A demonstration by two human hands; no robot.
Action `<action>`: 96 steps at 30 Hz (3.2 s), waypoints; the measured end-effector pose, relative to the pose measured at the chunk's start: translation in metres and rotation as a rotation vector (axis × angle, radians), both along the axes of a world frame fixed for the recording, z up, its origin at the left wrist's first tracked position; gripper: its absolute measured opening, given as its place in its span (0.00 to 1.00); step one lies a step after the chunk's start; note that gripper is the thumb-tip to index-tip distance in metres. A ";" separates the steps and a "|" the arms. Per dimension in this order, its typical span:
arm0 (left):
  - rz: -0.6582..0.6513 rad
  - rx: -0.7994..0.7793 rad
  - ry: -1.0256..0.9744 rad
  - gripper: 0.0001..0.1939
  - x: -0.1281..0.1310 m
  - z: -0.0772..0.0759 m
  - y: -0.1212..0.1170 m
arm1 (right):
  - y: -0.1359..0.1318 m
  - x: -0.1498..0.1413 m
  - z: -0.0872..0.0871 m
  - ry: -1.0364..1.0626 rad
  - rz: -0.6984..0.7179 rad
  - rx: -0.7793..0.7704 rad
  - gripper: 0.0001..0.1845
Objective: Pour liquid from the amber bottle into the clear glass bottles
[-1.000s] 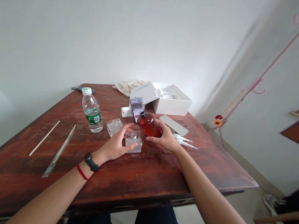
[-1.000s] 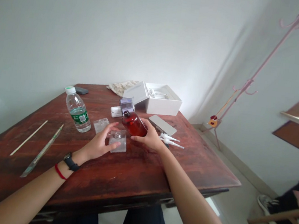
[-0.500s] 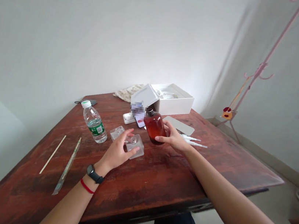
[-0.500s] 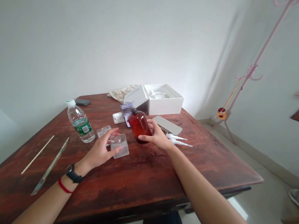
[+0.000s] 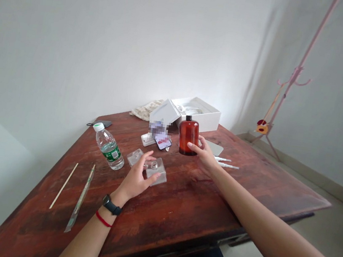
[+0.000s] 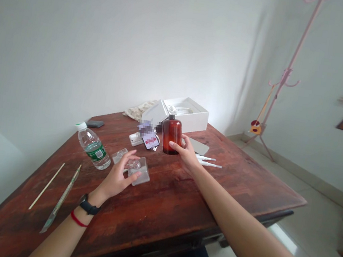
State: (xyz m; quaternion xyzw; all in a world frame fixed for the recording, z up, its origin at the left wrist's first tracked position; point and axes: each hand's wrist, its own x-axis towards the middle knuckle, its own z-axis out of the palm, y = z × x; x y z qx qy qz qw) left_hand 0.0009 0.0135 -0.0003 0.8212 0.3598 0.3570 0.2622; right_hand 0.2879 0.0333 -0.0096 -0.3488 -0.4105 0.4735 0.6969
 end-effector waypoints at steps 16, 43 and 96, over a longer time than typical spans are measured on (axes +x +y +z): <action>0.013 -0.035 -0.063 0.32 0.002 -0.003 -0.001 | -0.005 0.000 0.001 0.007 0.220 -0.009 0.28; 0.016 -0.002 -0.213 0.24 0.006 -0.001 0.001 | -0.009 0.002 -0.007 0.069 0.589 -0.205 0.23; 0.017 0.041 -0.189 0.27 0.002 0.003 0.001 | -0.013 0.005 -0.001 -0.036 0.558 -0.400 0.22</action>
